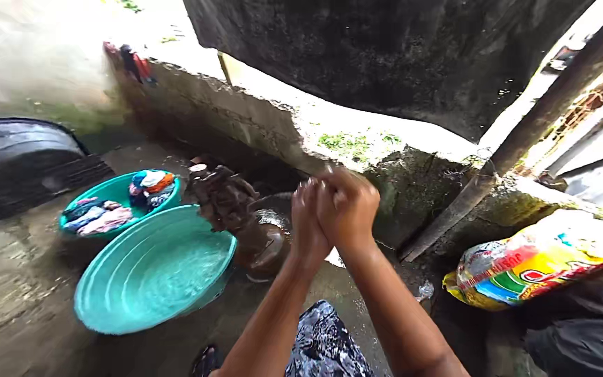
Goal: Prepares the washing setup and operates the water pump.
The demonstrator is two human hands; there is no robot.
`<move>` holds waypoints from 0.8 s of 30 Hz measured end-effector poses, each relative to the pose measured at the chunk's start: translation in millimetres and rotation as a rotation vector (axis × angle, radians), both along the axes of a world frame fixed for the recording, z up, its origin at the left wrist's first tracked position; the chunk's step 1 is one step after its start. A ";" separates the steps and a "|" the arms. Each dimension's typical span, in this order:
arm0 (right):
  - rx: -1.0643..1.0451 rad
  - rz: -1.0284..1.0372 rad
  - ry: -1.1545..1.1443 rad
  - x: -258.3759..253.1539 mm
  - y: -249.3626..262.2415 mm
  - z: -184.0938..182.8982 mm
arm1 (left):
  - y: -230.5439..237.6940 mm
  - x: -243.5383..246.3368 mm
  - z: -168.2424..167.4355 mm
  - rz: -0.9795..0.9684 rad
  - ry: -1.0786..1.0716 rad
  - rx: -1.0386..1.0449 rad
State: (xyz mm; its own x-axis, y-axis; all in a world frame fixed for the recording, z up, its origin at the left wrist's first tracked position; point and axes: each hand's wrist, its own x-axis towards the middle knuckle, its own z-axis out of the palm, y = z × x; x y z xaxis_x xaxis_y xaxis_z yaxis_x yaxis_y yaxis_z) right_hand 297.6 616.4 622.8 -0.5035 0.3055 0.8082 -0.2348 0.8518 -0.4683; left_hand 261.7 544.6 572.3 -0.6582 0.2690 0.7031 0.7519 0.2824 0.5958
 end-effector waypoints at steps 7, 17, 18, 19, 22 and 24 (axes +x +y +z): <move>-0.053 0.061 0.265 51.2 51.1 -138.7 | 41.1 43.6 -110.3 0.005 0.201 -0.035; -0.616 -0.165 -1.016 132.3 88.0 -346.7 | 61.8 86.0 -268.5 -0.472 -0.328 -1.208; -0.706 -0.171 -1.088 133.5 83.3 -344.8 | 58.0 89.3 -269.6 -0.490 -0.356 -1.248; -0.744 -0.200 -1.022 133.8 77.4 -334.8 | 53.9 90.2 -262.7 -0.482 -0.335 -1.181; -0.600 -0.193 -0.485 124.1 60.0 -259.6 | 41.2 84.3 -194.9 -0.370 -0.135 -0.661; -0.440 -0.079 -0.244 100.2 54.1 -175.0 | 35.7 68.2 -126.0 -0.279 -0.049 -0.376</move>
State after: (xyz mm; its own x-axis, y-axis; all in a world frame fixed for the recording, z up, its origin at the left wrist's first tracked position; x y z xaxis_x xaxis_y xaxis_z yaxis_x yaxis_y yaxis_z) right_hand 397.8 670.5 447.9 -0.6232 0.6352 0.4563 -0.0167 0.5725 -0.8197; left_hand 329.9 580.3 446.3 -0.5546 0.6705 0.4928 0.8033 0.2770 0.5272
